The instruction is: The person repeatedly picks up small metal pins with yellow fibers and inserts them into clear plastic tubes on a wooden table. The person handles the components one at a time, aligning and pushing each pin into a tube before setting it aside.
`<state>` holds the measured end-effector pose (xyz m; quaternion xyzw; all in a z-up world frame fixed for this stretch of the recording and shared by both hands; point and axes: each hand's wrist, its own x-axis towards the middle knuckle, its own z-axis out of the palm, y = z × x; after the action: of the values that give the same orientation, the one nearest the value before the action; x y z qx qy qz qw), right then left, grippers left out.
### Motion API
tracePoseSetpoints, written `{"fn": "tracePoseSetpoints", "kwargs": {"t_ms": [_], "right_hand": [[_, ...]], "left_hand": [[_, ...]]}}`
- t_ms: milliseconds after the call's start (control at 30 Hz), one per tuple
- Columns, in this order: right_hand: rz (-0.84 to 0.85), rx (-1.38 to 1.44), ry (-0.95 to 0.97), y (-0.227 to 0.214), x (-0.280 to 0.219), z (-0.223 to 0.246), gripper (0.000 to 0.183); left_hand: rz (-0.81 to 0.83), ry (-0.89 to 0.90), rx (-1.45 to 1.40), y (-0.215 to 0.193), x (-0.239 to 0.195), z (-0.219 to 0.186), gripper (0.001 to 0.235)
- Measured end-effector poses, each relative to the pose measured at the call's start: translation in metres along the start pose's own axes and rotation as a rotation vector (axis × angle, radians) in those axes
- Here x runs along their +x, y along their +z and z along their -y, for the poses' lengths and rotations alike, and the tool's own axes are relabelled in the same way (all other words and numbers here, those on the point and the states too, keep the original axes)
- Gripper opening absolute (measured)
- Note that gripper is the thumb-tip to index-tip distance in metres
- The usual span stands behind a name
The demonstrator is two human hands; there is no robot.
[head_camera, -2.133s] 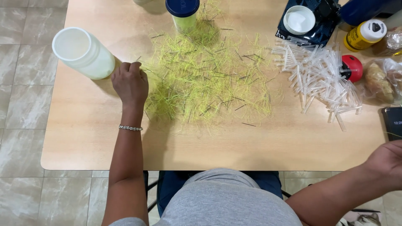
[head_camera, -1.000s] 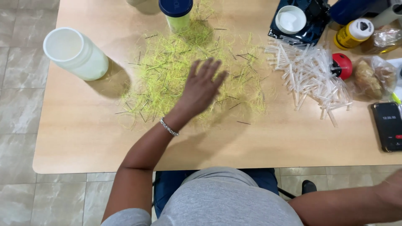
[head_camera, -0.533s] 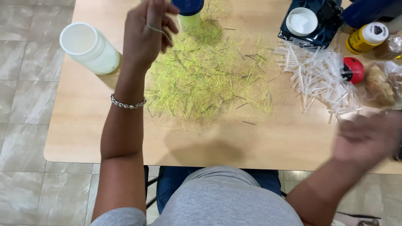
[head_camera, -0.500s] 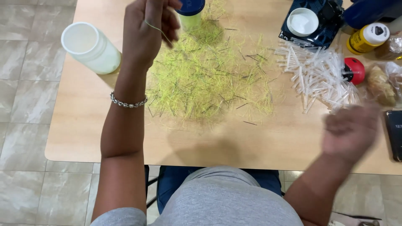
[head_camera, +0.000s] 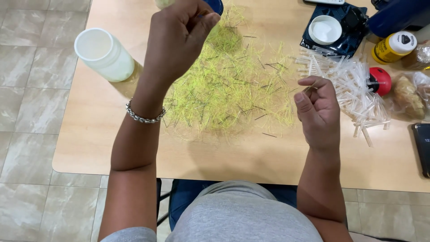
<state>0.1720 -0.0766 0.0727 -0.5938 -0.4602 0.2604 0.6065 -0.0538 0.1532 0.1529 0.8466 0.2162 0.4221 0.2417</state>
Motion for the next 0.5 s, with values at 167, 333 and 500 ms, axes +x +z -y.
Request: {"fn": "tracePoseSetpoints", "kwargs": {"t_ms": [167, 333, 500], "right_hand": [[0.052, -0.006, -0.143, 0.025, 0.004, 0.009, 0.038], [0.087, -0.43, -0.261, 0.044, 0.019, 0.013, 0.077], [0.001, -0.406, -0.346, 0.038, 0.031, 0.003, 0.011]], "left_hand": [[0.132, 0.055, -0.073, 0.028, -0.005, -0.023, 0.011], [0.518, 0.011, 0.031, 0.061, -0.018, -0.035, 0.015], [0.49, 0.134, 0.065, 0.056, -0.023, -0.03, 0.011]]}}
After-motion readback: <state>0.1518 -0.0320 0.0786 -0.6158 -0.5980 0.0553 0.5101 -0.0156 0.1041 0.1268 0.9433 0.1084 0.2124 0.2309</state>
